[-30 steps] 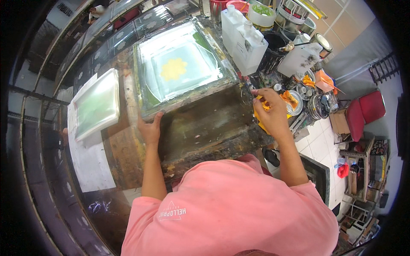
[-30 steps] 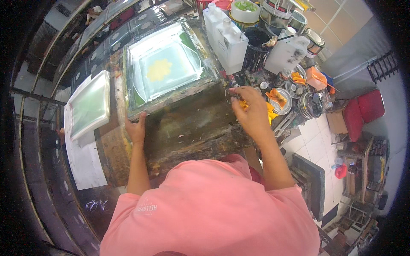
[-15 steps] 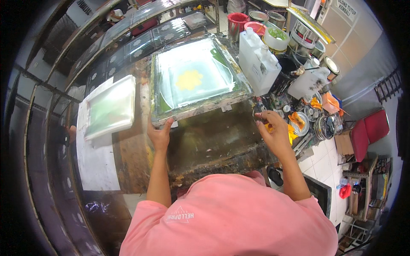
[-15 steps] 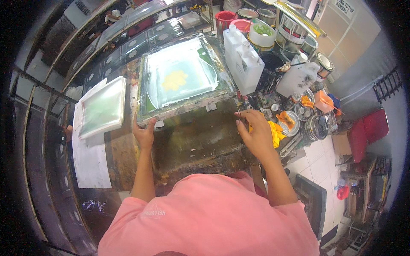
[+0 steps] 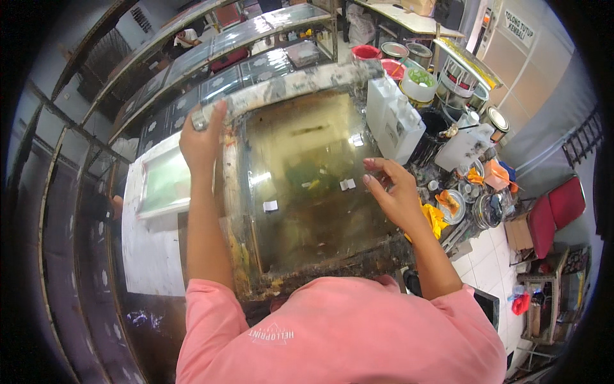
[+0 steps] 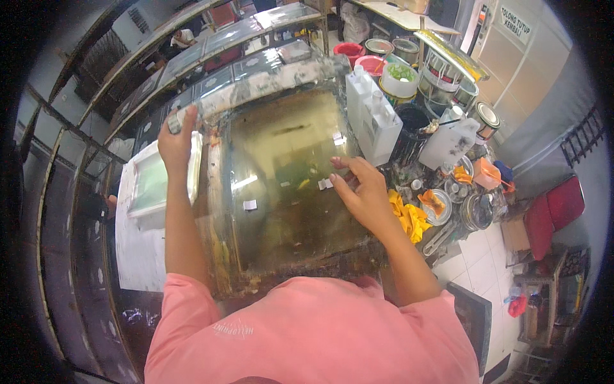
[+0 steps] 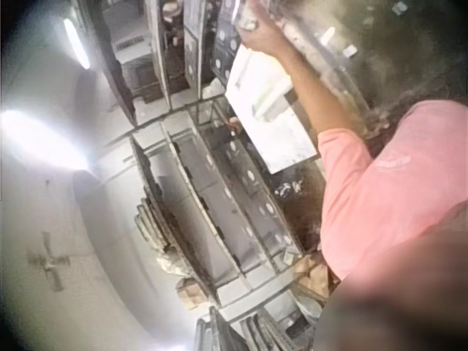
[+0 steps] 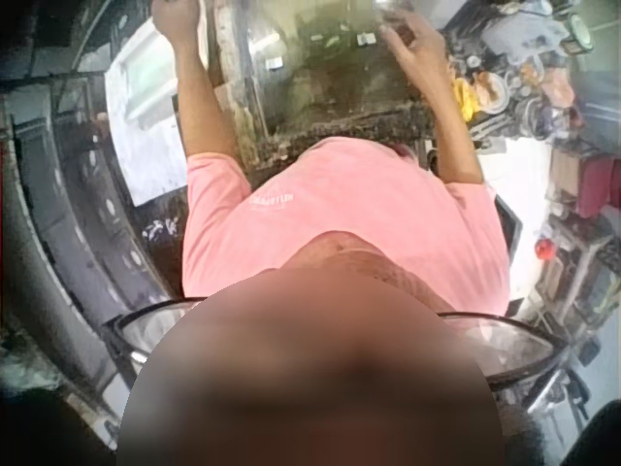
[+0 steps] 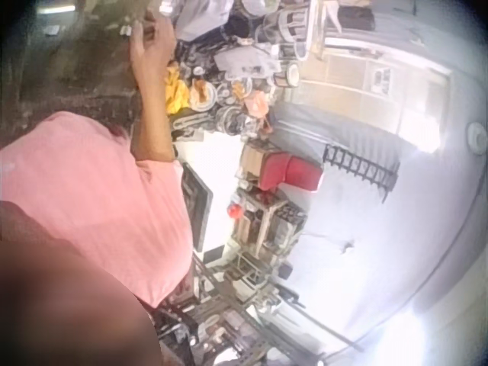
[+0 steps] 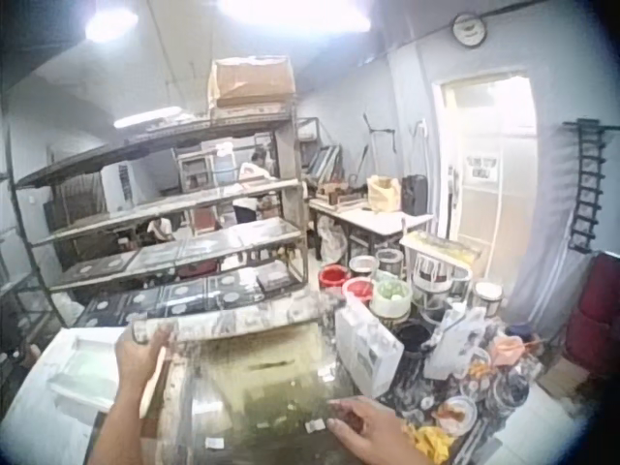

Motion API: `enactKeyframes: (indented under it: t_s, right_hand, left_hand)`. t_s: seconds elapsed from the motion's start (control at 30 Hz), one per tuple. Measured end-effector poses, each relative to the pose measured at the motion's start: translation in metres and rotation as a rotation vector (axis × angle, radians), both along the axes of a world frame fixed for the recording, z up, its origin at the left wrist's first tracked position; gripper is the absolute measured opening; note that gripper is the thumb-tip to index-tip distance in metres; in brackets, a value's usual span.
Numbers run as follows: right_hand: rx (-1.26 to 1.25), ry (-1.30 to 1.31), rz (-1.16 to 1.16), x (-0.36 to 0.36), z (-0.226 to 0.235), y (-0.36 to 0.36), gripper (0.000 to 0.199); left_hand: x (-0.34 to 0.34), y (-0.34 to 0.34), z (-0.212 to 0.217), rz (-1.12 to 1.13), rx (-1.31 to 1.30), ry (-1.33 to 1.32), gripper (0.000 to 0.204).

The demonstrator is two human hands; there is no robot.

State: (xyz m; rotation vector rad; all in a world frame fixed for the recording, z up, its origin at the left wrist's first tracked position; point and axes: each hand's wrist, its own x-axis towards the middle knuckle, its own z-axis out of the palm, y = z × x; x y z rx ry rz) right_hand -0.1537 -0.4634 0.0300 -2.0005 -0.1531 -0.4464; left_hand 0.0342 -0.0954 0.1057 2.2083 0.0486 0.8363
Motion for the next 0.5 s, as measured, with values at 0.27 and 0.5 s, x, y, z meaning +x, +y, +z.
enactKeyframes:
  t_s: [0.27, 0.5]
  right_hand:
    - [0.477, 0.133, 0.091, 0.029, -0.005, 0.004, 0.038]
    - [-0.186, 0.356, -0.034, -0.063, 0.02, -0.11, 0.037]
  left_hand:
    - [0.047, 0.006, 0.047, 0.084, 0.094, 0.038, 0.125]
    - [0.059, 0.018, 0.037, 0.096, 0.135, 0.006, 0.121]
